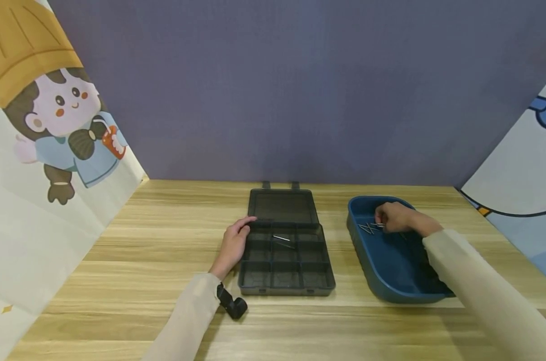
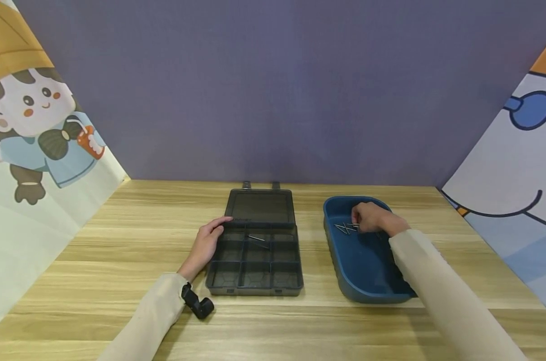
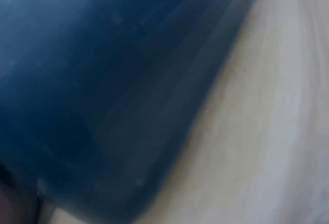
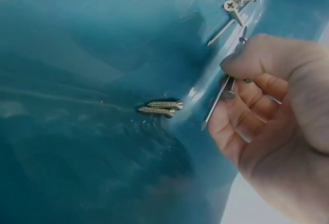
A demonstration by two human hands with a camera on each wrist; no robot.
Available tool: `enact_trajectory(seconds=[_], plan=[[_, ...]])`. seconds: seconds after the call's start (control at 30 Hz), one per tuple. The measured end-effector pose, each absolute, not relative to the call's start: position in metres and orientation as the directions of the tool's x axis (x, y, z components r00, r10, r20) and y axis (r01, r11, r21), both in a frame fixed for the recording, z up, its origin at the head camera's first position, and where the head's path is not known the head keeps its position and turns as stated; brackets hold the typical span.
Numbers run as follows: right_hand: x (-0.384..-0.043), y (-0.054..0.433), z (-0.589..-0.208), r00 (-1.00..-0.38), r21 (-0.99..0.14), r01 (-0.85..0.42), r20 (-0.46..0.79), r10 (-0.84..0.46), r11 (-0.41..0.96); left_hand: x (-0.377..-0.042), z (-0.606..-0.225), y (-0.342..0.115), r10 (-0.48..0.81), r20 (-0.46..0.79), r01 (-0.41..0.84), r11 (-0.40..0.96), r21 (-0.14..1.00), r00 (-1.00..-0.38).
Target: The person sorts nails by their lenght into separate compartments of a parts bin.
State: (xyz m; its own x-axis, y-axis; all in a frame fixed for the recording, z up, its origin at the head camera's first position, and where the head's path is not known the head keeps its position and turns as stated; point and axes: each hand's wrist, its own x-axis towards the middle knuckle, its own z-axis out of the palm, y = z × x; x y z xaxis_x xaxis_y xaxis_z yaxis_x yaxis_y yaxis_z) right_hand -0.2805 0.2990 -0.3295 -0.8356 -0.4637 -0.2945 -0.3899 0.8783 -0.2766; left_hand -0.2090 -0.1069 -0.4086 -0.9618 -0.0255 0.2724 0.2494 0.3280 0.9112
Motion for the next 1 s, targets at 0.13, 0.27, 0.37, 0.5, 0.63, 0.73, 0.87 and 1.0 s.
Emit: enact_trajectory(seconds=[0.13, 0.27, 0.37, 0.5, 0.63, 0.73, 0.87, 1.0], plan=[[-0.280, 0.299, -0.329, -0.837, -0.278, -0.381, -0.301, -0.457, 0.882, -0.209, -0.410, -0.107, -0.025, 0.273, 0.250, 0.334, 0.909, -0.962], [-0.281, 0.298, -0.326, -0.839, -0.266, -0.399, -0.279, -0.467, 0.877, -0.208, -0.410, -0.106, -0.026, 0.271, 0.248, 0.327, 0.912, -0.962], [-0.282, 0.298, -0.324, -0.841, -0.245, -0.419, -0.258, -0.475, 0.874, -0.208, -0.409, -0.106, -0.029, 0.270, 0.247, 0.321, 0.914, -0.962], [-0.284, 0.297, -0.321, -0.847, -0.219, -0.426, -0.246, -0.472, 0.878, -0.209, -0.409, -0.106, -0.032, 0.269, 0.245, 0.321, 0.915, -0.963], [-0.285, 0.297, -0.318, -0.850, -0.206, -0.421, -0.249, -0.464, 0.883, -0.209, -0.409, -0.107, -0.030, 0.270, 0.246, 0.323, 0.914, -0.962], [-0.285, 0.297, -0.315, -0.852, -0.199, -0.419, -0.252, -0.459, 0.886, -0.209, -0.409, -0.107, -0.027, 0.271, 0.249, 0.319, 0.914, -0.962], [-0.285, 0.296, -0.312, -0.848, -0.203, -0.433, -0.239, -0.473, 0.879, -0.209, -0.409, -0.107, -0.026, 0.270, 0.249, 0.314, 0.916, -0.962], [-0.283, 0.294, -0.310, -0.843, -0.201, -0.448, -0.229, -0.486, 0.871, -0.209, -0.410, -0.107, -0.027, 0.269, 0.248, 0.313, 0.917, -0.963]])
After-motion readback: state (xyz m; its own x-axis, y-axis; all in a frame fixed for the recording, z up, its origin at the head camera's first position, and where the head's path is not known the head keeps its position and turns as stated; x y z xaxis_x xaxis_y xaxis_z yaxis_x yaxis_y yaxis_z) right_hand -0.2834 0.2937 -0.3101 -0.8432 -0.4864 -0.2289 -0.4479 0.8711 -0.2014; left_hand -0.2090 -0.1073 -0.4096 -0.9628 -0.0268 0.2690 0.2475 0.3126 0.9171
